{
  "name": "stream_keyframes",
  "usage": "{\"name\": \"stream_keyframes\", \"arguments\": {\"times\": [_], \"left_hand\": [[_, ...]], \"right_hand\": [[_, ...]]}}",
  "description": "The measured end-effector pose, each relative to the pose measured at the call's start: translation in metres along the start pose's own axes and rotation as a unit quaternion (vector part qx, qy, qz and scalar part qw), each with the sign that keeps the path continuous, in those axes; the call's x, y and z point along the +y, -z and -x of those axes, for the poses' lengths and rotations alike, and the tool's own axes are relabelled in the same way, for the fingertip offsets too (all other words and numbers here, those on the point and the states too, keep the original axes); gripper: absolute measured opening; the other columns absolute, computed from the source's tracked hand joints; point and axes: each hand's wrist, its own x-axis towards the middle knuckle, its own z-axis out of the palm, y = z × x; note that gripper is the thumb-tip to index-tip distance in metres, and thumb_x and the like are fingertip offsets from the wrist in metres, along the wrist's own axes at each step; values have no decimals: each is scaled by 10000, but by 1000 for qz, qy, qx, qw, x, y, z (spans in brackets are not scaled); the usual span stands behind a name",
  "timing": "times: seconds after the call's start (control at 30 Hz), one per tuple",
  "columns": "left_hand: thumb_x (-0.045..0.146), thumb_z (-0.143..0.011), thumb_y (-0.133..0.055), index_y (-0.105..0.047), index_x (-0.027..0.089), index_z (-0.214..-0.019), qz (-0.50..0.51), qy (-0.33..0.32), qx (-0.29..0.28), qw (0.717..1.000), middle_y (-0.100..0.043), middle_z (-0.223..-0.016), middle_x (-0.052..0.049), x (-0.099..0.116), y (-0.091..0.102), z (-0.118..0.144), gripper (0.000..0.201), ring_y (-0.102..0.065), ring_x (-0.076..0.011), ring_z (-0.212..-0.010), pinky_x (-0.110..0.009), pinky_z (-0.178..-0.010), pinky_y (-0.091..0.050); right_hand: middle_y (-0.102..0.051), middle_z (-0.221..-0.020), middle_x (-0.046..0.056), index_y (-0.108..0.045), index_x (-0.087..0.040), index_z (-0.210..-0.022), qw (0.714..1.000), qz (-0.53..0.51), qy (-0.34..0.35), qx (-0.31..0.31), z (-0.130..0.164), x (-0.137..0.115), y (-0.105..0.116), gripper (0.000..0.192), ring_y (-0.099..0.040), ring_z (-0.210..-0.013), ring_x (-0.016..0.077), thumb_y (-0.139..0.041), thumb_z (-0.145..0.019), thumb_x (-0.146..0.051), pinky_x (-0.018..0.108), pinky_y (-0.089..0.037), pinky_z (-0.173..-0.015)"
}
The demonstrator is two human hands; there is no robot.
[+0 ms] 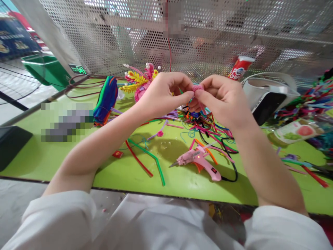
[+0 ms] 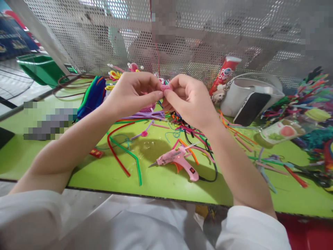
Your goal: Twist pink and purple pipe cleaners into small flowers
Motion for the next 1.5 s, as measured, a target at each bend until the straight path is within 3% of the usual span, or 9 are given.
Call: {"name": "stream_keyframes", "arguments": {"times": [0.13,0.33,0.63,0.77,0.9,1.03,1.23,1.33,1.5], "left_hand": [[200,-854,-753,-710,160,-813,48,21,-8,999,-651,-678,14,0,-1,-1,71,-550,-55,-562,-197,-505,-428],[317,-889,-760,-723,167,-841,163,48,-84,982,-667,-670,-5,4,-1,-2,162,-643,-96,-613,-216,-535,-497],[464,-884,-774,-721,206,-934,-15,-55,32,998,-703,-843,-12,6,8,2,269,-700,-113,-764,-202,-625,-540],[486,-890,-762,-730,211,-1004,-19,-66,37,997,-711,-940,-22,7,12,0,299,-724,-132,-837,-220,-660,-553],[430,-896,-768,-754,220,-1119,-16,-92,20,995,-749,-1052,-48,7,19,-1,306,-719,-140,-907,-244,-740,-577],[437,-948,-696,-784,204,-972,-17,-87,-7,996,-774,-923,-49,9,24,-1,250,-685,-128,-815,-254,-726,-565],[431,-855,-787,-733,186,-807,-27,-29,-52,998,-660,-707,-11,17,23,3,256,-642,-126,-682,-254,-613,-515],[476,-862,-768,-710,201,-790,-13,-36,-23,999,-654,-746,-3,22,18,5,291,-645,-118,-708,-261,-648,-536],[513,-873,-774,-689,202,-761,76,-89,34,993,-629,-730,9,22,6,4,341,-573,-78,-669,-261,-647,-515]], "right_hand": [[-702,-666,-50,-615,-220,-807,999,-28,-23,11,-1,-2,-3,178,-702,-574,108,-758,-911,-230,228,-629,-552],[-693,-681,-41,-631,-231,-792,1000,17,20,-10,1,-7,2,151,-692,-603,124,-744,-890,-218,263,-634,-577],[-680,-750,-20,-708,-255,-831,994,50,91,40,0,-10,-1,101,-624,-671,122,-780,-898,-279,274,-559,-617],[-712,-767,-18,-755,-258,-834,993,61,90,47,1,-13,2,140,-625,-676,124,-820,-876,-375,272,-533,-609],[-711,-760,-9,-782,-250,-883,987,106,112,38,6,-15,4,102,-620,-644,124,-767,-927,-341,271,-487,-557],[-682,-745,-2,-763,-235,-891,975,177,131,14,12,-20,6,82,-582,-628,128,-730,-950,-282,307,-453,-570],[-608,-690,-22,-701,-238,-807,966,217,139,-28,15,-27,4,102,-553,-629,136,-734,-895,-200,327,-453,-589],[-594,-672,-19,-685,-247,-801,979,166,115,-12,14,-27,2,119,-515,-590,122,-716,-915,-237,295,-406,-513],[-588,-651,-11,-677,-250,-742,980,133,138,47,13,-29,-1,184,-482,-566,113,-781,-893,-270,270,-374,-470]]}}
